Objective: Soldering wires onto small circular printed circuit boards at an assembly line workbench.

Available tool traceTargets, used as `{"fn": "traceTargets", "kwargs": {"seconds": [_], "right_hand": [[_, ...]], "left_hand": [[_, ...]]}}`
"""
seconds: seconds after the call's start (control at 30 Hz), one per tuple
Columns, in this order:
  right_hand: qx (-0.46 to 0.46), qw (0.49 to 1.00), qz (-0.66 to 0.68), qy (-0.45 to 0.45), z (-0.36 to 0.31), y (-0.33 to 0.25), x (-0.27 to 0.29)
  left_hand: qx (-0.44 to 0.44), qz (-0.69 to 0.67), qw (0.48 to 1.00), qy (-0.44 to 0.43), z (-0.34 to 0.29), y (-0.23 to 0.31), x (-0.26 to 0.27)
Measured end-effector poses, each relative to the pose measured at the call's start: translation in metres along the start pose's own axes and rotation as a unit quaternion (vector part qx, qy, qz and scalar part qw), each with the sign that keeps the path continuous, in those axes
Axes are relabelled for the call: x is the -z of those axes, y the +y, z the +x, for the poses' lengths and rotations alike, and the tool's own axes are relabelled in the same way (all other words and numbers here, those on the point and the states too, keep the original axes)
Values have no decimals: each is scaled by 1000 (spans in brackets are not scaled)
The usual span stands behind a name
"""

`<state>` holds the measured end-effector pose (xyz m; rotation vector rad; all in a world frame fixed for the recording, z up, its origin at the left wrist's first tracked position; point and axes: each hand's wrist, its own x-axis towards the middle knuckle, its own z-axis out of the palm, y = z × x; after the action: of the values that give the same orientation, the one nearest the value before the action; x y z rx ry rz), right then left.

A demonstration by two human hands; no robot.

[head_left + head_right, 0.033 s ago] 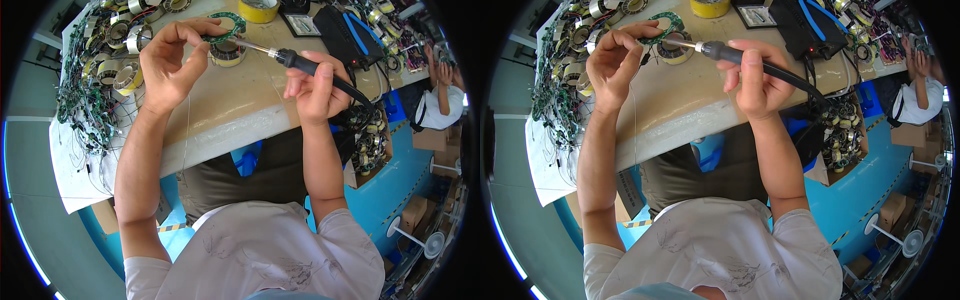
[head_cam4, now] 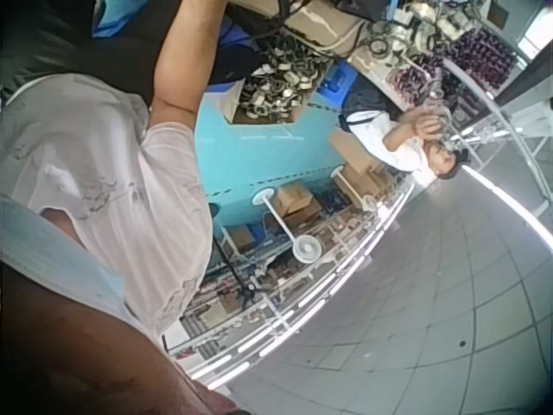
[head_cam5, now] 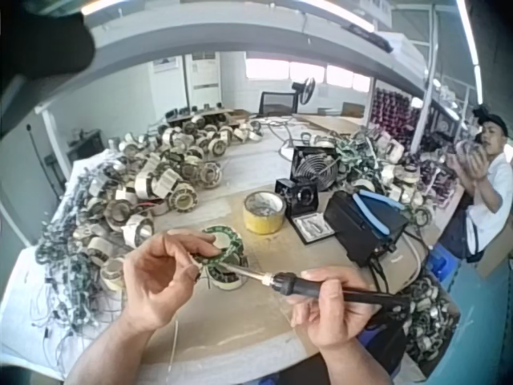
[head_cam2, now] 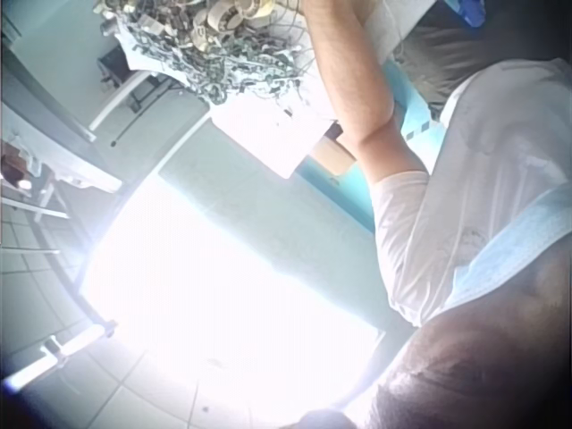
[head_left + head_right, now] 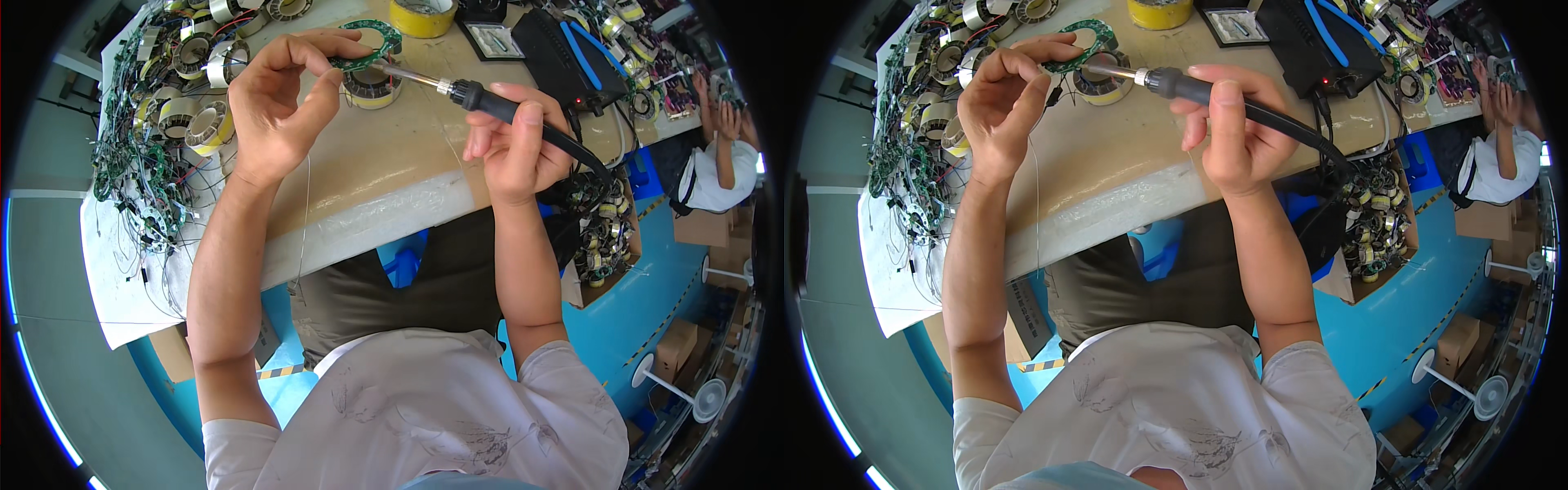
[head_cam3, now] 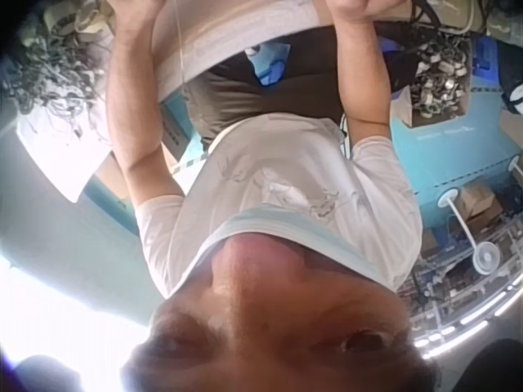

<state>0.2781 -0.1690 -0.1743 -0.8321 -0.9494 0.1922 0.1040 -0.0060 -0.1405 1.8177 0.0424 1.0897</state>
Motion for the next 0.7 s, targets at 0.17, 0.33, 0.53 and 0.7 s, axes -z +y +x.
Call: {"fn": "traceTargets", "kwargs": {"seconds": [0.17,0.33,0.53,0.7], "right_hand": [[-2,1000,4,-5,0,2,1],[-2,1000,9,-12,0,1,0],[-2,1000,11,-10,0,1,2],[-4,1000,9,-14,0,1,0]], "left_hand": [[-1,-1,1000,-2,0,-1,0],[-1,4,1000,-3,0,2,1],[-6,11,1000,-5,1,-1,0],[-4,12,1000,-1,-1,3,1]]}}
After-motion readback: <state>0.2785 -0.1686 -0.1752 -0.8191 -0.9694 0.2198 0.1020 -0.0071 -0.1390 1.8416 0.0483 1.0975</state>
